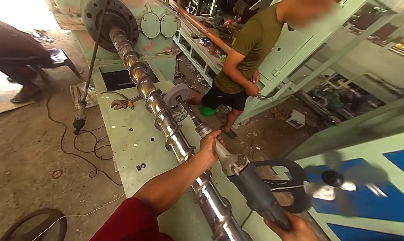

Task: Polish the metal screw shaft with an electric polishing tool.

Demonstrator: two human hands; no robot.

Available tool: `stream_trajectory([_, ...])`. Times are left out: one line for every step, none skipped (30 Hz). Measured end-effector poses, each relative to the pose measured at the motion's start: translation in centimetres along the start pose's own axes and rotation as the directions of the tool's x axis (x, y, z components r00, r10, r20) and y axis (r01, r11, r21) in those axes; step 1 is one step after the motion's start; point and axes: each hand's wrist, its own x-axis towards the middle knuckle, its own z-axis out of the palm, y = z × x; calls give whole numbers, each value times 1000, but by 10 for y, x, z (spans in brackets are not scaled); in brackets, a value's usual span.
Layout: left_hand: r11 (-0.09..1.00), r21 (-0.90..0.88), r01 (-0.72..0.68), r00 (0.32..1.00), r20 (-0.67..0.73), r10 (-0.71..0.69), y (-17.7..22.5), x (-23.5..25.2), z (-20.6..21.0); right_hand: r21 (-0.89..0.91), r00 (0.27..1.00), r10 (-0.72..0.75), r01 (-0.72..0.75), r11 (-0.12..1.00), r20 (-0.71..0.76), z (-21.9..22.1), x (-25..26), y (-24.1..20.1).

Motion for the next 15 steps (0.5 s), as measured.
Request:
stream_trajectory([1000,6,2,1000,-4,-2,-1,3,1,6,1000,2,-2,1000,10,0,2,-1])
stream_trajectory([1000,11,6,1000,-4,-6,-1,6,2,14,1000,3,-3,1000,21,-1,4,-1])
stream_trajectory([1000,21,12,1000,-6,-12,-2,9,2,21,1000,6,-6,1000,26,-1,5,0])
stream_trajectory([1000,27,16,1000,-9,-16,-2,11,2,24,999,8,-9,1000,32,0,6,0])
stream_trajectory([999,30,18,1000,-14,-18,-2,13,1,27,999,9,-10,1000,36,0,8,1])
stream_trajectory([999,28,18,1000,-19,-17,-2,15,1,30,999,11,-12,999,39,0,9,2])
stream_trajectory([1000,24,18,1000,-25,-17,-2,16,1,27,999,11,-12,1000,41,0,10,2])
stream_trajectory([1000,20,18,999,-31,-18,-2,17,0,24,999,9,-10,1000,40,1,11,2])
stream_trajectory([1000,19,20,999,-34,-19,-1,18,0,23,999,3,-4,1000,41,1,12,2])
stream_trajectory([1000,17,21,999,-37,-21,-1,18,-1,29,999,-4,3,1000,43,2,13,3])
stream_trajectory([1000,14,21,999,-38,-20,-1,18,-2,31,999,-8,7,1000,46,2,13,2])
stream_trajectory([1000,10,16,999,-37,-16,-1,17,-3,24,999,-8,7,1000,47,1,12,0])
stream_trajectory([1000,7,14,999,-33,-14,0,16,-3,16,999,-8,7,1000,44,1,10,-2])
stream_trajectory([1000,2,14,1000,-25,-14,1,13,-4,9,999,-11,11,1000,39,0,9,-4])
stream_trajectory([1000,-6,11,1000,-16,-11,2,11,-5,9,999,-17,17,1000,34,-2,7,-5])
